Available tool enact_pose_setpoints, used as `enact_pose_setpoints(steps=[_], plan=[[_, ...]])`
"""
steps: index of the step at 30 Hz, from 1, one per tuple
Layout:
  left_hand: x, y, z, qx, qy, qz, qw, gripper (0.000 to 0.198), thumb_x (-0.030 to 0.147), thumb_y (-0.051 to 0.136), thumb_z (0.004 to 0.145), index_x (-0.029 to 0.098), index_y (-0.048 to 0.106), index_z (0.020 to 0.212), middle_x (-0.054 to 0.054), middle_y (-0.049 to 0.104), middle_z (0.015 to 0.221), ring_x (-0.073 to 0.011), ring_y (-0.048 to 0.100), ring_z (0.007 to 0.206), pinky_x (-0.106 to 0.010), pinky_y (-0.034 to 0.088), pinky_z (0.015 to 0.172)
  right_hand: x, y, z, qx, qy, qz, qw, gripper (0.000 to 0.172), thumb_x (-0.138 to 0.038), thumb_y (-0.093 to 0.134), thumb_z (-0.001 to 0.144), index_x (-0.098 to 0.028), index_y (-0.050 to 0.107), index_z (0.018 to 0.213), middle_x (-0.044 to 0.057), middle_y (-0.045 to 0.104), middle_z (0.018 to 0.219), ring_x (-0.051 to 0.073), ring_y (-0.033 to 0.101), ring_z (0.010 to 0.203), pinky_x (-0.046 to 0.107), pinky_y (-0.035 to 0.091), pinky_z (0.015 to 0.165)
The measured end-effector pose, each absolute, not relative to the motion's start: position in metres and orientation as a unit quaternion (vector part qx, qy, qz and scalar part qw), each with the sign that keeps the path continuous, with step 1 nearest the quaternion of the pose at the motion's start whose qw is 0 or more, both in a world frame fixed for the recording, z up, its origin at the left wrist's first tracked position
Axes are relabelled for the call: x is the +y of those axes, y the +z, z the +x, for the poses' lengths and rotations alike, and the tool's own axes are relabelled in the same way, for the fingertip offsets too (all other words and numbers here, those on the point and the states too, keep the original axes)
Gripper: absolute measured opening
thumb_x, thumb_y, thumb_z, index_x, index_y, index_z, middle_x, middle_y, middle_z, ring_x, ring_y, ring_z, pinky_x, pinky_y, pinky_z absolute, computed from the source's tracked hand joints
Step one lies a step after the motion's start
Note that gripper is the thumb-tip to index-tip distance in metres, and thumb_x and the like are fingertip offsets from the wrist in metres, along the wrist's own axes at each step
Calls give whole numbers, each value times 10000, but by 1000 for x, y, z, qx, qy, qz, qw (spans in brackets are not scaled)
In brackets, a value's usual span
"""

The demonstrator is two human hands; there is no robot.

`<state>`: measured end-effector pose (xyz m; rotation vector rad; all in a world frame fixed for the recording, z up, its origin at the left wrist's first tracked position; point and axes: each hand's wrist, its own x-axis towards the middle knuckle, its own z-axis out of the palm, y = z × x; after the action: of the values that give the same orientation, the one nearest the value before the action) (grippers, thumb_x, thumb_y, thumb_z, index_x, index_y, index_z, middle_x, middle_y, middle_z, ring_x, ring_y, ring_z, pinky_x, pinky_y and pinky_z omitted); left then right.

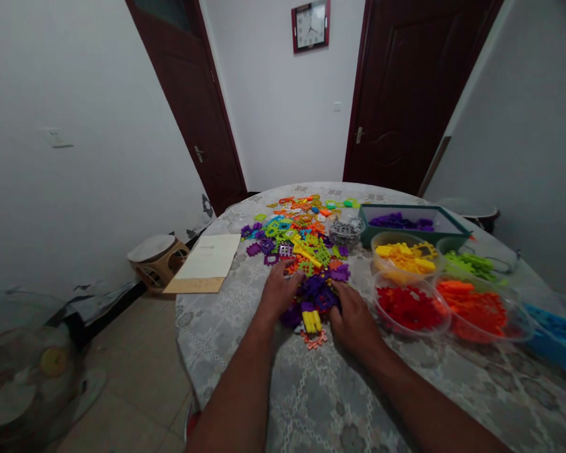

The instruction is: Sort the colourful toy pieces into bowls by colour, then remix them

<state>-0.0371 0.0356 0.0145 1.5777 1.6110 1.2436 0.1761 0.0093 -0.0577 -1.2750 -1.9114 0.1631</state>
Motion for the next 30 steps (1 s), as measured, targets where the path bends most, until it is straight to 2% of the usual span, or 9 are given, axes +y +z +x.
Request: enact_pose_setpoints(steps=[5, 8, 13, 17, 21, 25, 30], plan=[[24, 22, -49, 587, 314, 683, 300, 957, 536, 979, 589, 254, 649, 1442, -173, 623, 1483, -425, 557, 1382, -526, 401, 1176, 1, -48, 179, -777, 50, -504, 374, 534, -123, 475, 932, -161, 569, 1456, 167, 654, 1406, 322, 586, 1329, 558, 487, 1141], [20, 19, -45, 599, 249, 721, 245, 1061, 571, 984, 562, 254, 602, 1501, -179, 625, 1478, -440, 534, 1390, -542, 372, 1188, -6, -45, 178, -790, 36, -508, 340, 469, -157, 514, 959, -173, 601, 1420, 166, 653, 1406, 338, 576, 1328, 555, 481, 1138], [25, 14, -38, 607, 226, 728, 225, 987, 539, 943, 664, 231, 571, 1526, -190, 640, 1449, -410, 559, 1358, -529, 391, 1173, -8, -47, 175, -803, 29, -504, 316, 463, -218, 566, 992, -161, 572, 1452, 183, 640, 1411, 351, 557, 1340, 548, 487, 1114], [31, 11, -37, 608, 267, 700, 265, 943, 418, 952, 672, 209, 579, 1513, -211, 640, 1438, -397, 598, 1323, -523, 436, 1143, -2, -48, 175, -804, 39, -498, 322, 416, -255, 594, 1008, -178, 594, 1417, 170, 663, 1375, 340, 580, 1288, 534, 499, 1078], [34, 10, -33, 587, 310, 680, 312, 916, 314, 924, 686, 242, 560, 1523, -172, 646, 1455, -364, 621, 1302, -504, 460, 1128, 3, -50, 175, -802, 48, -495, 331, 382, -253, 605, 1005, -184, 623, 1380, 167, 679, 1346, 321, 599, 1250, 500, 510, 1045], [34, 10, -28, 575, 357, 657, 334, 835, 254, 922, 643, 264, 647, 1431, -143, 689, 1381, -365, 631, 1270, -502, 454, 1127, 8, -54, 174, -795, 59, -492, 349, 341, -233, 606, 1003, -174, 641, 1337, 162, 692, 1318, 320, 600, 1228, 506, 500, 1050], [33, 10, -25, 546, 419, 603, 403, 708, 276, 946, 616, 254, 734, 1291, -115, 753, 1196, -361, 674, 1161, -495, 475, 1094, 14, -54, 172, -792, 93, -469, 379, 339, -201, 574, 1007, -185, 636, 1340, 145, 691, 1315, 306, 606, 1208, 499, 507, 1046]])
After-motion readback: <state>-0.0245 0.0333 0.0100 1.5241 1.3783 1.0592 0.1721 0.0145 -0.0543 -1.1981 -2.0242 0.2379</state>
